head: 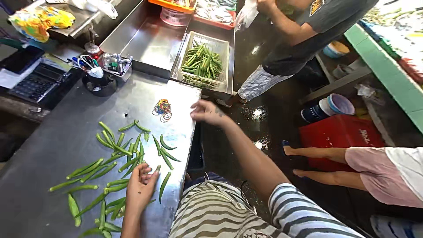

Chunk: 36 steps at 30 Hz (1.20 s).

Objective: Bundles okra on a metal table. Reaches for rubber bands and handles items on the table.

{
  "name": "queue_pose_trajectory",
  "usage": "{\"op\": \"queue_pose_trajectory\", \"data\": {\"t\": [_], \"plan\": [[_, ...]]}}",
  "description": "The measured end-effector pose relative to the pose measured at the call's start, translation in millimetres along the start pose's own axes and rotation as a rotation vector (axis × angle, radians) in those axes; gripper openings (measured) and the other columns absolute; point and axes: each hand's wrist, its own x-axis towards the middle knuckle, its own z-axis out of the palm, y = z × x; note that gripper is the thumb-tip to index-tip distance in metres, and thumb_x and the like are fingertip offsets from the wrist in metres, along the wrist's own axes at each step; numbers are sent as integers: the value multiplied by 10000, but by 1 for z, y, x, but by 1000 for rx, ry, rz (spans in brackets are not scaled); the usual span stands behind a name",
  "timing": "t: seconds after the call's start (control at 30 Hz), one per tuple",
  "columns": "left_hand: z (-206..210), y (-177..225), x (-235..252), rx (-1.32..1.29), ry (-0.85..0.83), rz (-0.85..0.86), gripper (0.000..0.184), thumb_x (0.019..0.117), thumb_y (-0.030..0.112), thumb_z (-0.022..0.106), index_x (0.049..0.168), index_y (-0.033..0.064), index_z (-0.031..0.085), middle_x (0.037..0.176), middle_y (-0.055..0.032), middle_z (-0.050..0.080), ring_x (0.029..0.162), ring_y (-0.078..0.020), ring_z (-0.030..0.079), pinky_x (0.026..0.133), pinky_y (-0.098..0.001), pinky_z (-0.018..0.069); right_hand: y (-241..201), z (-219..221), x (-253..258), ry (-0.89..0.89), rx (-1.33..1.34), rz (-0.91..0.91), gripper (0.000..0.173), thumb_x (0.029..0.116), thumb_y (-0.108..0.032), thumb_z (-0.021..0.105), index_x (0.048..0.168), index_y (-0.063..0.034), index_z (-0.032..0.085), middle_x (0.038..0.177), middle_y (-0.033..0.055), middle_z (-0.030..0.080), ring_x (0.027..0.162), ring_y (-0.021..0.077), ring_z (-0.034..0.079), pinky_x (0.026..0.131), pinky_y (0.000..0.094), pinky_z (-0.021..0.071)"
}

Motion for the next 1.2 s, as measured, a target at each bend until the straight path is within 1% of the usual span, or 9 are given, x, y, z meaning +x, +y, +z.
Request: {"op": "queue_pose_trajectory", "data": {"t": [0.23, 0.43, 0.57, 0.67, 0.73, 0.87, 1.03, 1.13, 1.2], "plan": [[16, -1, -13, 109, -196, 47, 497, 918, 379, 721, 1278, 49, 626, 1131, -73, 696, 926, -147, 695, 802, -338, 604, 44, 109, -21, -475, 191, 122, 424, 961, -204, 705, 1284, 43, 583, 1111, 142, 711, 931, 173, 719, 874, 352, 608], [6, -6, -8, 279, -173, 43, 432, 955, 407, 679, 1235, 79, 657, 1124, -80, 681, 962, -169, 674, 860, -355, 579, 45, 94, 10, -231, -132, 85, 323, 972, -283, 716, 1158, -22, 672, 981, 135, 718, 860, 233, 695, 830, 463, 577], [5, -2, -10, 338, 59, 21, 274, 988, 366, 631, 958, 107, 715, 689, 26, 607, 607, -90, 577, 603, -299, 510, 40, 102, 23, -284, -350, -17, 364, 908, -373, 786, 1061, -56, 694, 885, 111, 693, 801, 256, 673, 774, 523, 563], [14, 5, -12, 303, 151, -55, 369, 950, 477, 666, 851, 122, 679, 599, 63, 507, 523, -65, 483, 528, -275, 434, 47, 131, 20, -434, -522, -89, 458, 881, -471, 782, 1043, -51, 698, 945, 138, 668, 917, 304, 654, 849, 542, 546], [19, 6, -11, 336, 72, -68, 361, 955, 477, 653, 941, 118, 696, 666, 36, 548, 590, -99, 528, 588, -308, 477, 52, 149, 14, -426, -605, -50, 468, 926, -501, 720, 1083, -62, 683, 1011, 153, 666, 987, 326, 658, 866, 551, 548], [30, 5, -10, 507, -184, -39, 298, 1018, 338, 562, 1130, 102, 706, 1006, -75, 690, 999, -232, 653, 951, -445, 523, 64, 163, 8, -249, -654, -82, 357, 987, -430, 635, 1002, -78, 697, 967, 148, 688, 912, 329, 691, 754, 559, 562], [55, 11, -10, 564, -135, -130, 438, 992, 405, 607, 1308, 104, 647, 1165, -141, 664, 1123, -312, 637, 976, -519, 526, 59, 141, 3, -178, -404, -169, 295, 1020, -333, 582, 955, -62, 681, 839, 109, 647, 770, 261, 646, 698, 495, 549], [70, 18, -11, 57, 42, -165, 697, 971, 381, 676, 1499, 7, 417, 1233, -154, 645, 1039, -239, 674, 894, -419, 583, 51, 128, -12, -407, -214, -324, 263, 987, -312, 629, 989, -57, 690, 799, 63, 644, 691, 164, 623, 653, 389, 558], [78, 30, -7, -609, 132, -320, 477, 1070, 233, 517, 1479, 17, 403, 1188, -158, 673, 1000, -233, 705, 862, -408, 603, 47, 129, -23, -540, -135, -444, 278, 988, -326, 646, 1031, -60, 714, 842, 38, 665, 729, 105, 622, 685, 307, 554]]}}
